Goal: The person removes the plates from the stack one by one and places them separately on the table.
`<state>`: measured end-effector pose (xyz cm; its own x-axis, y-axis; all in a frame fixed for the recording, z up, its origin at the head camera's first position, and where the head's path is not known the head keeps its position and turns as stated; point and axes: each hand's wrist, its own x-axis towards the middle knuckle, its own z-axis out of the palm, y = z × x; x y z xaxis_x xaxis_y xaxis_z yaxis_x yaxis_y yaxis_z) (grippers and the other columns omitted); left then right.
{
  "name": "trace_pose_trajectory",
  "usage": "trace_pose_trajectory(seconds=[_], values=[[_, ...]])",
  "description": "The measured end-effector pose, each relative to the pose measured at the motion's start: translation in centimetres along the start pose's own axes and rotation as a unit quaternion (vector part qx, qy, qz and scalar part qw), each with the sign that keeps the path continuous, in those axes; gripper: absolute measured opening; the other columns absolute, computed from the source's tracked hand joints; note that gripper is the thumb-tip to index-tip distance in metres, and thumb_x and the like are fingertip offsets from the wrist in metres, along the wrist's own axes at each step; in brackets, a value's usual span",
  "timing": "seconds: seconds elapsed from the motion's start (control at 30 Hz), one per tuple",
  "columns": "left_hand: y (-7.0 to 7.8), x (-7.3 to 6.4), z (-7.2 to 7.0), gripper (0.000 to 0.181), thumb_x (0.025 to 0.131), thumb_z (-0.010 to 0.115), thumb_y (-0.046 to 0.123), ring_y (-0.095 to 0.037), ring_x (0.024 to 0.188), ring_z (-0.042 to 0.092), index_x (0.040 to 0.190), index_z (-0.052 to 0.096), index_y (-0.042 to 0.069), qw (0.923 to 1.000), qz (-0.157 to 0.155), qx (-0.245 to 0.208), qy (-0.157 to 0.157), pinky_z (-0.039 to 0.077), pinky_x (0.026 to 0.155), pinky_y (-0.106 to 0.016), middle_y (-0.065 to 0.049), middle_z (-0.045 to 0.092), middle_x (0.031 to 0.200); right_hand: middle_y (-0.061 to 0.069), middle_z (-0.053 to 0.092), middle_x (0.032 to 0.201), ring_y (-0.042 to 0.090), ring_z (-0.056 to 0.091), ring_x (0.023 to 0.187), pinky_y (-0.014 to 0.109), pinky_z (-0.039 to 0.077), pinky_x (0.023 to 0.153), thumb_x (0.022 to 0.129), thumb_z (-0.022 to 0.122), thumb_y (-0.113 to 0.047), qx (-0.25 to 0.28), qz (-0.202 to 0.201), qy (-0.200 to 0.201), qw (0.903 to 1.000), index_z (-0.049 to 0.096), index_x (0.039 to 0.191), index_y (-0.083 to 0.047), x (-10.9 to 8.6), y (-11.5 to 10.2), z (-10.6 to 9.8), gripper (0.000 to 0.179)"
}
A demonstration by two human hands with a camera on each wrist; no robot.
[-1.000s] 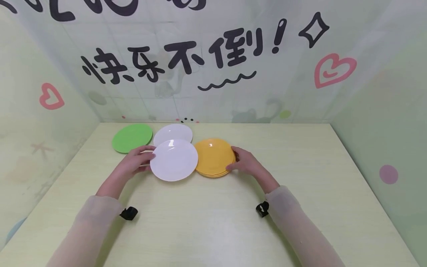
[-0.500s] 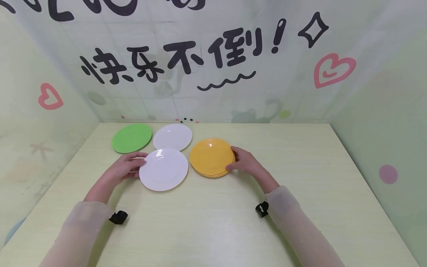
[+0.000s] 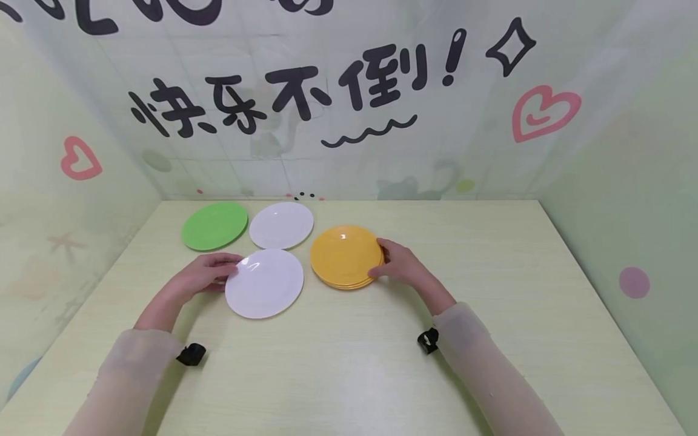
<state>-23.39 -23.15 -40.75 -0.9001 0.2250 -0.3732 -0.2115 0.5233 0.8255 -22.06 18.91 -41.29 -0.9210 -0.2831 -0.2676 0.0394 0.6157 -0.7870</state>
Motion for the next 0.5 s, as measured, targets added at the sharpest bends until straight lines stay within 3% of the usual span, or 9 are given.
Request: trace_pose_trajectory(seconds=[0.17,0.4,0.5], values=[[0.5,-0.2,-0.4,0.047,0.103,0.052,0.015,-0.005,0.103,0.063,0.144,0.044,-0.007,0.9998,0.011,0.016,0.001,0.059,0.089,-0.022,-0.028,0.05,0.144,0.025,0.021,0.163,0.039,0.026,0.15,0.051,0.029,0.123,0.091,0.073,-0.017,-0.002,0.0,0.0,1.0,0.02,0.154,0.008,0.0,0.0,0.1,0.087],[1.3,-0.2,-1.0,0.049,0.104,0.052,0.018,-0.009,0.111,0.062,0.145,0.042,-0.007,0.9989,0.039,0.008,0.024,0.056,0.099,-0.028,-0.028,0.049,0.146,0.025,0.021,0.163,0.039,0.026,0.15,0.05,0.028,0.124,0.091,0.073,-0.018,-0.007,0.004,0.001,1.0,0.02,0.155,0.007,0.0,-0.2,0.1,0.087],[1.8,-0.2,-0.8,0.049,0.104,0.052,0.018,-0.017,0.117,0.061,0.145,0.042,-0.007,0.9985,0.047,0.006,0.026,0.055,0.102,-0.031,-0.029,0.049,0.146,0.025,0.021,0.163,0.039,0.026,0.15,0.05,0.028,0.124,0.091,0.073,-0.019,-0.01,0.006,0.002,0.9999,0.02,0.155,0.007,0.1,-0.1,0.1,0.087]])
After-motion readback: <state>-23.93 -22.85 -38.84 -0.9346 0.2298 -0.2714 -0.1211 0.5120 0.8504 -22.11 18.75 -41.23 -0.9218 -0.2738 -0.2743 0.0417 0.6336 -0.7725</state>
